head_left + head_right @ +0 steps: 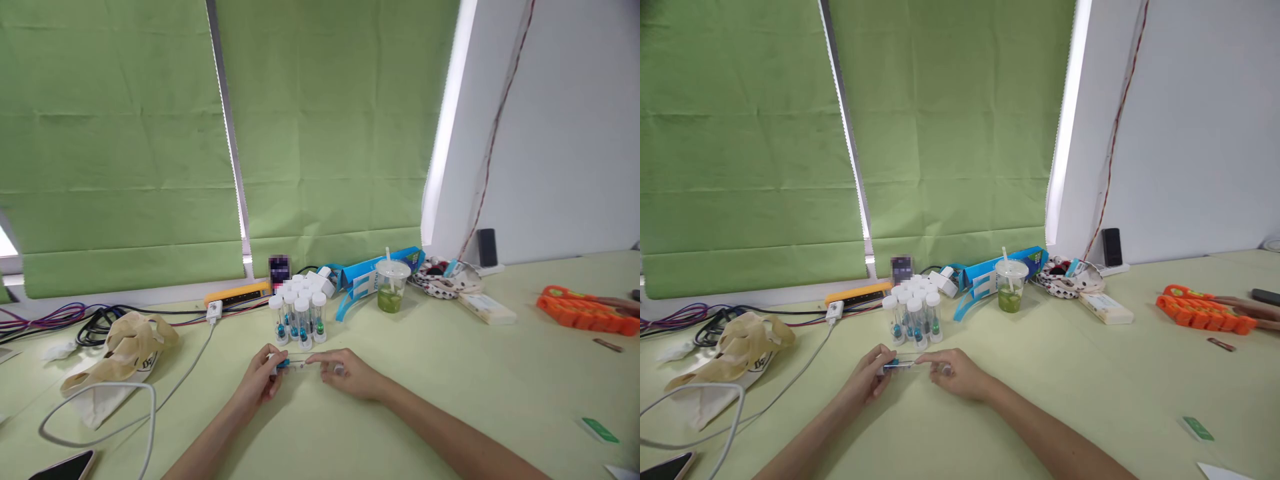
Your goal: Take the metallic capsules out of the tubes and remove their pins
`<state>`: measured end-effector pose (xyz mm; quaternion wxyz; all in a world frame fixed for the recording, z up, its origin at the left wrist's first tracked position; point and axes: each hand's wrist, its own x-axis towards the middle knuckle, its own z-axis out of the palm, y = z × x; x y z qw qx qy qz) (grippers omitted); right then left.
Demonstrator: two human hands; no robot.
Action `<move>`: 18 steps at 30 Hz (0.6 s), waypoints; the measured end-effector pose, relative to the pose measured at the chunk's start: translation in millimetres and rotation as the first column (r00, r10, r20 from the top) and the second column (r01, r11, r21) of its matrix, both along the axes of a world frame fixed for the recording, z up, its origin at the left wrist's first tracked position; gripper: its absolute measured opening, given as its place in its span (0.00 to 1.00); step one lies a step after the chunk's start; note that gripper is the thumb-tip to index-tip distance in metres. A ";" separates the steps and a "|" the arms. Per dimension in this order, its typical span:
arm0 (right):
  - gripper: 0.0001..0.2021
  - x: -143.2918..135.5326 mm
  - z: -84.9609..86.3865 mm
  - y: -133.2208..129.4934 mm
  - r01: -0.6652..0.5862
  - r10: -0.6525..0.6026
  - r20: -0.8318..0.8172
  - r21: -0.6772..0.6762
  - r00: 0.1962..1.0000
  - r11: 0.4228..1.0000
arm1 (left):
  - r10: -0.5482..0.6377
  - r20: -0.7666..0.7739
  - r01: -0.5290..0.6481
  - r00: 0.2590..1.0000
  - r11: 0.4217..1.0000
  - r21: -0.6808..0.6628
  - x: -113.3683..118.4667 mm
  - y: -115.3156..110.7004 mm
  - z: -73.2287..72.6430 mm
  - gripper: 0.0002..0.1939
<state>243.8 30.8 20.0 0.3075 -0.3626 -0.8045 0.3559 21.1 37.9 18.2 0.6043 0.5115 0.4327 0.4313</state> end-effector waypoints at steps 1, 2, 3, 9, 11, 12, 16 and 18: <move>0.18 0.2 -0.5 0.9 -0.003 0.002 -0.034 -0.025 0.999 1.000 | 0.041 -0.017 -0.041 0.999 0.999 0.032 0.8 -0.5 1.1 0.17; 0.17 0.6 -1.1 1.9 -0.003 0.000 -0.067 -0.048 0.998 0.999 | 0.076 -0.037 -0.074 0.996 0.995 0.061 1.4 -1.0 2.2 0.17; 0.17 1.2 -1.9 2.9 -0.001 -0.006 -0.095 -0.076 0.996 0.997 | 0.106 -0.059 -0.101 0.993 0.991 0.089 1.7 -1.6 3.2 0.17; 0.17 5.1 -10.9 9.9 0.052 -0.076 -0.087 -0.257 0.993 0.965 | 0.299 -0.158 -0.253 0.941 0.933 0.257 0.8 -6.1 5.2 0.18; 0.13 5.4 -14.6 11.5 0.071 -0.097 -0.096 -0.247 0.991 0.966 | 0.368 -0.183 -0.292 0.912 0.894 0.341 -1.3 -7.2 5.6 0.17; 0.12 5.5 -16.5 12.2 0.079 -0.107 -0.105 -0.237 0.989 0.968 | 0.404 -0.195 -0.310 0.894 0.871 0.380 -2.9 -7.4 5.9 0.16; 0.07 6.6 -24.4 15.4 0.107 -0.132 -0.104 -0.216 0.986 0.971 | 0.533 -0.238 -0.378 0.812 0.791 0.481 -14.1 -3.3 7.3 0.15; 0.07 7.5 -26.4 16.4 0.116 -0.137 -0.085 -0.219 0.987 0.969 | 0.578 -0.253 -0.398 0.775 0.759 0.515 -20.6 0.8 7.9 0.15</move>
